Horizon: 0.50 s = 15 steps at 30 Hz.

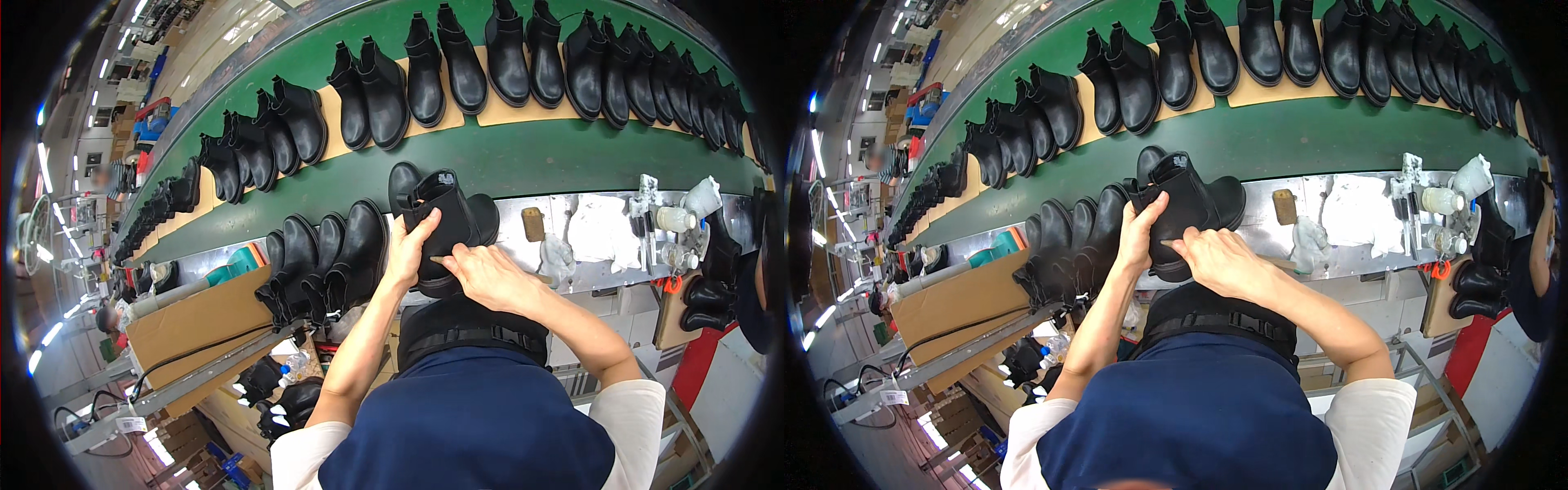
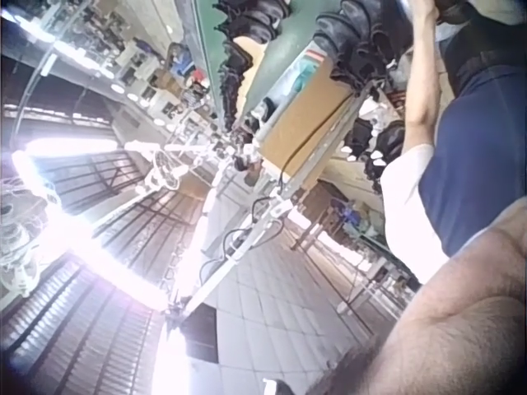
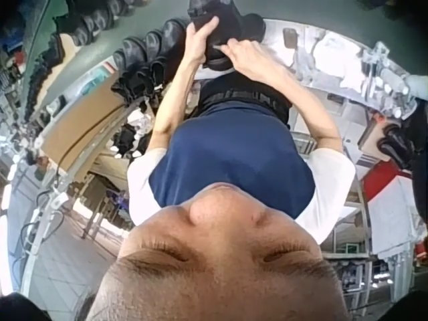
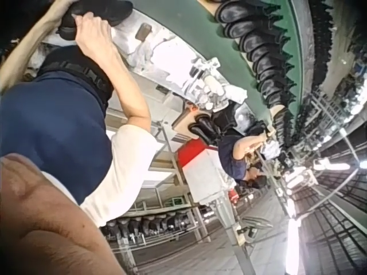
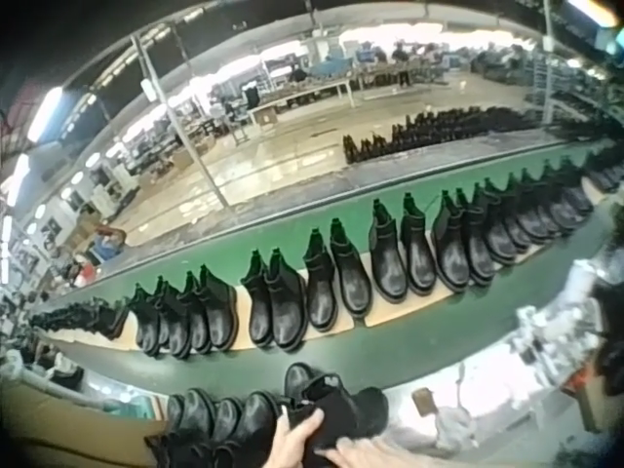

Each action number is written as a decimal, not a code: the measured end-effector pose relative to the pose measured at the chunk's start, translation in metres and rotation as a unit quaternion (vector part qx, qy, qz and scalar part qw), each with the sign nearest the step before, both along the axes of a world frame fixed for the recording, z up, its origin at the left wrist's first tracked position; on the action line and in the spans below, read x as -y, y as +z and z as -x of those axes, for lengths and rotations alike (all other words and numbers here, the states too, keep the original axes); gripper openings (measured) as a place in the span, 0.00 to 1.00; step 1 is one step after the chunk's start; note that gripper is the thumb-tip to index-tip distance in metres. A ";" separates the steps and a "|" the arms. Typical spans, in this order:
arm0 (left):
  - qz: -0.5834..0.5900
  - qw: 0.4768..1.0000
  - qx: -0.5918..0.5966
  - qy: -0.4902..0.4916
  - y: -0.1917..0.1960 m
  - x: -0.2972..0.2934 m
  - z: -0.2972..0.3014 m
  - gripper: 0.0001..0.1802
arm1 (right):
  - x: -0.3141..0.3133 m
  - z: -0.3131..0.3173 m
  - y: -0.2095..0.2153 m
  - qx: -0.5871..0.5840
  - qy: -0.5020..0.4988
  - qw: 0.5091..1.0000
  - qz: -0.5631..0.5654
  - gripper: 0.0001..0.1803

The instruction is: The recorder is inspecting and cleaning black Chelsea-style boots on a factory production line, checking soles and uppers.

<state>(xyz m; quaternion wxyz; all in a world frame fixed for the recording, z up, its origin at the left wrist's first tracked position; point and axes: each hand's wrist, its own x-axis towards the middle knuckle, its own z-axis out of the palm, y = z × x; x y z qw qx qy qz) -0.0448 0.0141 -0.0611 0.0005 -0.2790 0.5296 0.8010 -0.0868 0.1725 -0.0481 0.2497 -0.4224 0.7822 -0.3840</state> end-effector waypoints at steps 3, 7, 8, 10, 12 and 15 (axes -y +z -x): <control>0.009 0.999 0.036 0.025 0.003 -0.003 0.001 0.07 | 0.005 0.000 0.012 -0.016 0.002 0.999 -0.041 0.19; -0.020 0.999 0.040 0.020 0.012 -0.002 0.006 0.07 | 0.002 0.007 0.006 -0.007 0.018 0.999 -0.029 0.17; -0.020 0.999 0.040 0.019 0.014 -0.003 0.007 0.07 | 0.001 0.008 0.003 -0.008 0.016 0.999 -0.029 0.17; -0.029 0.997 0.048 0.060 0.017 -0.004 0.008 0.07 | 0.000 0.009 0.002 -0.002 0.011 1.000 0.005 0.17; -0.005 0.998 0.048 0.037 0.004 0.001 0.009 0.07 | 0.005 0.008 0.006 -0.015 0.011 1.000 -0.010 0.17; 0.005 0.998 0.060 0.032 0.011 -0.005 0.011 0.07 | 0.008 0.006 0.007 -0.033 0.005 0.999 -0.029 0.16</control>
